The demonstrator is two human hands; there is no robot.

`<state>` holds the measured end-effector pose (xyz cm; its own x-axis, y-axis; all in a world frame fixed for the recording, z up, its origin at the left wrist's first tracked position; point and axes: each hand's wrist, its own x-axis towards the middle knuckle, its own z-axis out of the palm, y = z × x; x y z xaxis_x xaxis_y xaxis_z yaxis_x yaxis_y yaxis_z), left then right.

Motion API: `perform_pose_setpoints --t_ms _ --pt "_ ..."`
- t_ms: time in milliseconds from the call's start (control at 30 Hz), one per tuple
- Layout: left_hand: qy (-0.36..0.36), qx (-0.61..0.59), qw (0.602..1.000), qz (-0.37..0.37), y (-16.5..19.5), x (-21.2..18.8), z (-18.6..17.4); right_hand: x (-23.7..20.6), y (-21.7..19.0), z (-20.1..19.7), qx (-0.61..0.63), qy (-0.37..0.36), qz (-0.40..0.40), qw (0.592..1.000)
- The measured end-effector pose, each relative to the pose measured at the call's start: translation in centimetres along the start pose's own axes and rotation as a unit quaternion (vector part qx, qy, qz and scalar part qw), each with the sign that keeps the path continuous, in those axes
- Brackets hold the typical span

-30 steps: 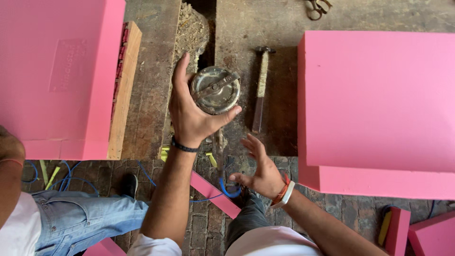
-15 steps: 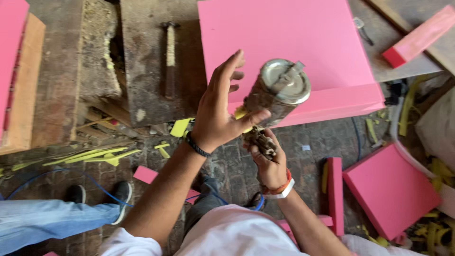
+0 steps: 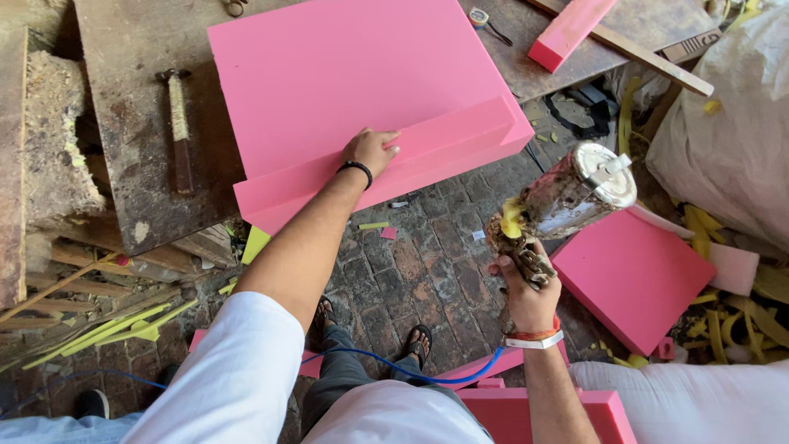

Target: The person assembles pink foam panels by applying adhesive from a handheld dispenser to the edges of a large foam sheet and attaching smaller foam strips. The person presses the pieces together to bond them and stacks the completed assembly with other similar pieces.

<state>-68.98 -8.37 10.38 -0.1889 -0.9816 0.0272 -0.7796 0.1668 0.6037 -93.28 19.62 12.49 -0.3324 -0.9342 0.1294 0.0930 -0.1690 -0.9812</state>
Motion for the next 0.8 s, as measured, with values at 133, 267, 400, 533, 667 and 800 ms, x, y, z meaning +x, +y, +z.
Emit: perform_pose_setpoints --t_ms 133,267,400,533,667,800 --pt "-0.015 0.004 0.997 -0.081 0.1 -0.3 0.8 -0.4 0.1 -0.9 -0.033 -0.011 0.050 0.998" --pt "-0.020 0.015 0.996 -0.087 0.2 -0.4 0.9 -0.2 0.3 -1.1 0.001 -0.012 0.110 0.994" --pt "-0.020 0.012 0.995 -0.099 -0.3 0.0 1.5 0.4 0.3 -1.9 -0.036 0.019 0.040 0.998" --pt "-0.035 0.024 0.992 -0.115 -0.8 0.2 2.1 0.7 0.1 -3.4 -0.007 -0.015 0.066 0.998" --pt "-0.021 0.023 0.996 -0.088 -0.9 0.2 2.2 1.1 0.3 -4.5 -0.101 0.012 0.073 0.992" --pt "-0.034 0.034 0.994 -0.102 -0.5 0.1 2.1 1.4 0.4 -5.6 -0.079 -0.005 0.065 0.995"
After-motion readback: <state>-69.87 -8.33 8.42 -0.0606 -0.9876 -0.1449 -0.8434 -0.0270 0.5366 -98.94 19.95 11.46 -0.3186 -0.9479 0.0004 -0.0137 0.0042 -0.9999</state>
